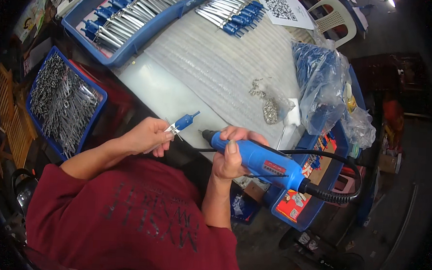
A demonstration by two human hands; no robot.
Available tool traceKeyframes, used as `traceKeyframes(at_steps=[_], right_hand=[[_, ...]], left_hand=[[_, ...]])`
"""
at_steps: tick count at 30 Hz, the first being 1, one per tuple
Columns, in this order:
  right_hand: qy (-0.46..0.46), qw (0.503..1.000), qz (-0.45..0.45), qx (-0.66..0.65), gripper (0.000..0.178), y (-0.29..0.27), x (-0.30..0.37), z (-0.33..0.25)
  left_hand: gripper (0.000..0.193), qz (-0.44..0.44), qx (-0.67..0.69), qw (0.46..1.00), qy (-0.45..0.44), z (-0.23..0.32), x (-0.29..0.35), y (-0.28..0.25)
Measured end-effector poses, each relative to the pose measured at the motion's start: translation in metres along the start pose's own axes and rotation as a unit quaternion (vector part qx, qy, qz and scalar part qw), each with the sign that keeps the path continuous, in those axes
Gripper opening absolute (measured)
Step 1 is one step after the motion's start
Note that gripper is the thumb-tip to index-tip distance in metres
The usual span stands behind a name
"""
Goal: Using an electric screwdriver to assemble metal components into larger blue parts at a factory workstation.
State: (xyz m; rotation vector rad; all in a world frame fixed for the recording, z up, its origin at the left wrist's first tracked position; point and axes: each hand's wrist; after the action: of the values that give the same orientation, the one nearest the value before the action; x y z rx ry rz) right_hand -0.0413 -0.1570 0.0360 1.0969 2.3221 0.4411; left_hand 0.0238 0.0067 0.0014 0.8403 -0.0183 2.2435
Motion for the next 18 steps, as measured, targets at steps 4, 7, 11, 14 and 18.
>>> traceKeyframes(at_steps=[4,7,11,14,18], right_hand=[[0.009,1.000,-0.005,-0.002,0.040,0.004,0.002,-0.003],[0.006,1.000,-0.014,0.000,0.040,0.005,0.004,-0.002],[0.001,0.999,-0.032,0.004,0.042,0.007,0.005,-0.003],[0.000,0.999,-0.045,0.003,0.042,0.012,0.006,-0.004],[0.008,0.999,-0.052,0.009,0.043,0.015,0.008,-0.003]], left_hand=[[0.014,-0.002,-0.003,1.000,-0.028,-0.006,0.006,0.008],[0.014,0.005,-0.011,0.999,-0.042,-0.007,0.007,0.010],[0.014,-0.003,-0.005,0.999,-0.036,-0.009,0.008,0.010],[0.014,-0.004,-0.002,0.999,-0.031,-0.011,0.008,0.011],[0.014,-0.003,0.003,1.000,-0.031,-0.014,0.006,0.011]])
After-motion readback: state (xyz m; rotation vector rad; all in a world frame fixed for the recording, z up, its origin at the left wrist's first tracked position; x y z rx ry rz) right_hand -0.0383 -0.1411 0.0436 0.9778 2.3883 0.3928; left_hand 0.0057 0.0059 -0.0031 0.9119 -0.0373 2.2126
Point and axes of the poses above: each hand's wrist, its own x-axis away from the middle knuckle, its own y-axis out of the palm, z = x × y, and after that the axes turned 8 degrees about z, right-handed
